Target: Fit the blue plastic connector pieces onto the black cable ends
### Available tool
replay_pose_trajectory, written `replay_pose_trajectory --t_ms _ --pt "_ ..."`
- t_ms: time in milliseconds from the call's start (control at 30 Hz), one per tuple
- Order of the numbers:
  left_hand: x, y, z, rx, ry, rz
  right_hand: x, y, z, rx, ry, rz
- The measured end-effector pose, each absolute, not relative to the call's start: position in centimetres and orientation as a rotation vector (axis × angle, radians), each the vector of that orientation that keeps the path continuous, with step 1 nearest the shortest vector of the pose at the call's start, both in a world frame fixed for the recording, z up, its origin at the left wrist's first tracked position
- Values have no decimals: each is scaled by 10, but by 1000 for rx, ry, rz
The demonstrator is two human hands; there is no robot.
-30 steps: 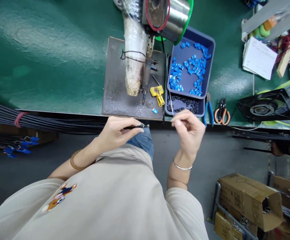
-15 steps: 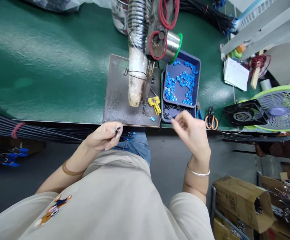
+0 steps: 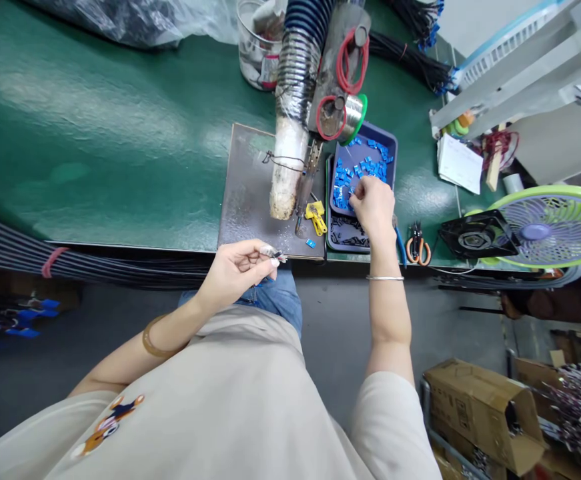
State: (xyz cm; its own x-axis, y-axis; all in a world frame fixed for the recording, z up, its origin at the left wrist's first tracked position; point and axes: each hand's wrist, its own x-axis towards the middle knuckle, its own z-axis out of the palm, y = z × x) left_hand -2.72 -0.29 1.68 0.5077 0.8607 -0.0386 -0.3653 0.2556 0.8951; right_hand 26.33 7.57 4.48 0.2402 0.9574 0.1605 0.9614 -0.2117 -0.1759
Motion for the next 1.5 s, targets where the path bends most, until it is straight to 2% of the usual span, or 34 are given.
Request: replay_pose_trajectory --t_ms 200,367,600,967,1267,1500 --pt "-27 3 4 752 449 766 286 66 44 -2048 -1817 139" --pt "-30 8 1 622 421 703 287 64 36 -1949 -1857 83" --pt "-26 8 10 723 505 723 290 65 39 -2033 -1942 -142" --pt "-14 5 18 765 543 775 285 69 36 -2146 -1897 -197" --pt "-8 5 16 824 622 851 234 7 63 -1676 -1607 -311" --pt "-4 4 14 925 681 907 158 -45 44 -1406 -1534 328"
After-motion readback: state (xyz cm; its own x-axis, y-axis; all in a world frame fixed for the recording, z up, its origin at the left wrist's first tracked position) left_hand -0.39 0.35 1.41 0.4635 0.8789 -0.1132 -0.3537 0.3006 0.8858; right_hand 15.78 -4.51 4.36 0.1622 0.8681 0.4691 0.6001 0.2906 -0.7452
